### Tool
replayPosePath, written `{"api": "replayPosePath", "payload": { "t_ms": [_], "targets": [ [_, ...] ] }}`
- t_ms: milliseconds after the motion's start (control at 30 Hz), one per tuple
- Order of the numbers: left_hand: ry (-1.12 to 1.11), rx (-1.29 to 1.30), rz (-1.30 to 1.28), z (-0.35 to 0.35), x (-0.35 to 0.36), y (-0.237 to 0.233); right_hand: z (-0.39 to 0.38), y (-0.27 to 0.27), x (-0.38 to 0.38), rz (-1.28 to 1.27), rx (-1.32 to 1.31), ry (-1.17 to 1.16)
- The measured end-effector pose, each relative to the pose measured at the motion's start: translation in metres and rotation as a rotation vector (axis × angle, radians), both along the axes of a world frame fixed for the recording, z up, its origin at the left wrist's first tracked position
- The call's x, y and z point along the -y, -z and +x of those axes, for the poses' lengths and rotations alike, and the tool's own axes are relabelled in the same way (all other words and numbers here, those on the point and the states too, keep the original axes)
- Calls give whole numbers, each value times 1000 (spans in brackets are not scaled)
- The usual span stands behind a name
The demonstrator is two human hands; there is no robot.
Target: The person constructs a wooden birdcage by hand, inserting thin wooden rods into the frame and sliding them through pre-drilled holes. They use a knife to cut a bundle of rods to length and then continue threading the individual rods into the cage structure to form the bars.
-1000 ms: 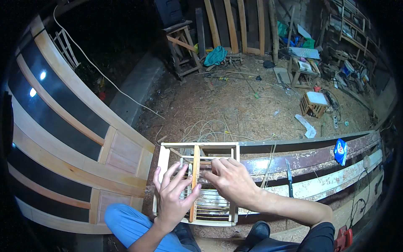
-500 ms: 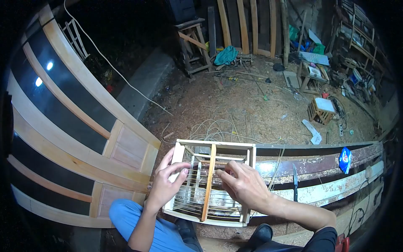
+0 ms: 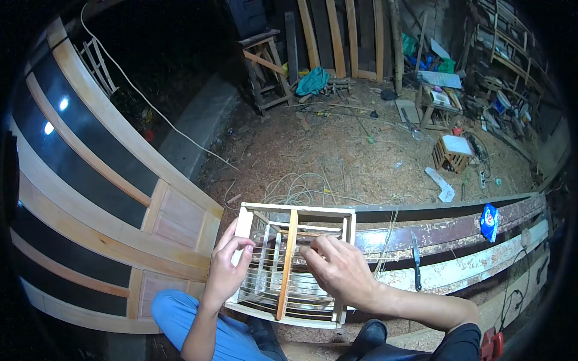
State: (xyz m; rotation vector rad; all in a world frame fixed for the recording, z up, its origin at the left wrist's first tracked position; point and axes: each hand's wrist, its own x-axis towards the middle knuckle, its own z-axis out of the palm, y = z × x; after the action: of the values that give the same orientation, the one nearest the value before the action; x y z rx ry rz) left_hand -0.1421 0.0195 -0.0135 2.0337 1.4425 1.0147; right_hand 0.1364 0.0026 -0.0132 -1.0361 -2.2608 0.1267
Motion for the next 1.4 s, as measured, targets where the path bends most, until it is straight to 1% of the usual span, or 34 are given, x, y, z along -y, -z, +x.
{"api": "replayPosePath", "payload": {
  "t_ms": [67, 233, 300, 367, 400, 467, 600, 667, 800, 867, 1067, 1167, 1300, 1367, 1400],
  "targets": [
    [-5, -30, 23, 0, 2, 1, 0, 0, 1, 2, 11, -10],
    [-30, 10, 26, 0, 9, -3, -1, -4, -2, 1, 46, -68],
    [-28, -5, 50, -3, 10, -2, -3, -4, -1, 30, 78, -58],
    [-33, 41, -14, -7, 10, -1, -4, -9, 2, 169, 190, -15],
    [-35, 41, -17, -8, 12, -2, -5, -10, 4, 166, 189, -17],
    [-46, 90, -109, -8, 14, -5, -7, -10, 7, 222, 271, 33],
    [-80, 178, -187, -6, 15, -7, -7, -8, 6, 232, 254, 60],
    [-60, 87, -114, -6, 16, -9, -4, -7, 3, 147, 202, 28],
    [-76, 81, -133, -6, 17, -7, -3, -9, 0, 171, 254, 32],
    [-84, 107, -142, -6, 16, -8, -4, -7, -4, 106, 215, -47],
    [-105, 79, -137, -4, 16, -10, -2, -6, -5, 20, 196, -77],
    [-116, 72, -138, -4, 16, -9, -2, -5, -7, 27, 181, -93],
    [-109, 102, -151, -4, 14, -10, -4, -3, -11, 0, 150, -117],
    [-122, 100, -168, -2, 14, -13, -4, -3, -10, -70, 127, -119],
    [-121, 99, -171, -2, 14, -13, -4, -3, -11, -55, 128, -116]
  ]
}}
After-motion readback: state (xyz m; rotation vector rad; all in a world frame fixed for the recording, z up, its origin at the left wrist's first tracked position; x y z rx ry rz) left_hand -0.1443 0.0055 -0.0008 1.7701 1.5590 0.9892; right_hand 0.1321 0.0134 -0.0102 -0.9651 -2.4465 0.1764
